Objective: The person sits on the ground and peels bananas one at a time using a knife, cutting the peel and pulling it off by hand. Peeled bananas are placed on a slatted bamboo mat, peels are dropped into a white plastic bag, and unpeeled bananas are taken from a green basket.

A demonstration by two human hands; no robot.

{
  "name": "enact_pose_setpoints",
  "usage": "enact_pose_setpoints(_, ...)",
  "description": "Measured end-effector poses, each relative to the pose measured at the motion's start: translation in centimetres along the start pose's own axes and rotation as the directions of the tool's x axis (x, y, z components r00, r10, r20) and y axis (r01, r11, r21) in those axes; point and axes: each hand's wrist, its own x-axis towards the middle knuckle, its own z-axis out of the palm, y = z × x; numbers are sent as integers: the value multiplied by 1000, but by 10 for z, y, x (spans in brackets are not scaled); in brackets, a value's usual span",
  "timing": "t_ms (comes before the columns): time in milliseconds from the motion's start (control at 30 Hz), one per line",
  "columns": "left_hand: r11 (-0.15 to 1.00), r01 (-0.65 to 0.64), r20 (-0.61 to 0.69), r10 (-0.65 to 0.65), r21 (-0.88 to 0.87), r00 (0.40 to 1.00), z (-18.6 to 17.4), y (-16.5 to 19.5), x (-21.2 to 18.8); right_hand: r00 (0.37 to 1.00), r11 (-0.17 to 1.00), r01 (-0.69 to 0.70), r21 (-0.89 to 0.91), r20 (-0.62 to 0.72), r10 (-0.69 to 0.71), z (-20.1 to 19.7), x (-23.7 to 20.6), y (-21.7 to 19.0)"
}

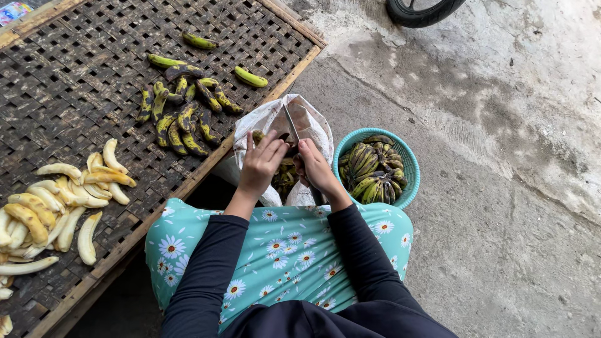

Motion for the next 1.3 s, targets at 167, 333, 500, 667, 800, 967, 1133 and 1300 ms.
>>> enact_pose_setpoints(167,992,78,59,-73,-103,996,4,5,1,990,989,137,-54,-22,-138,1,8,4)
enact_pose_setpoints(333,894,251,108,-227,-370,968,5,4,2,972,925,-232,301,25,235,-16,9,-2)
enact_pose_setpoints(500,980,130,58,-122,-153,991,4,10,5,958,920,174,-351,-154,-240,-6,23,25)
enact_pose_setpoints(667,950,232,73,-221,-211,973,11,7,-4,990,973,-127,194,-42,138,-14,30,31)
enact_pose_setpoints(800,395,507,314,-459,-766,831,34,1,-13,954,824,-280,492,241,181,-29,24,12)
enact_pose_setpoints(967,-545,297,592,-512,-784,622,52,-4,-20,930,861,-348,371,20,368,-16,30,21)
enact_pose_setpoints(1133,-681,169,653,-556,-712,514,39,-30,-21,948,934,-279,223,-94,305,-18,51,50)
enact_pose_setpoints(1300,-749,114,701,-539,-653,467,36,-36,-15,933,956,-256,146,-221,283,-17,62,61)
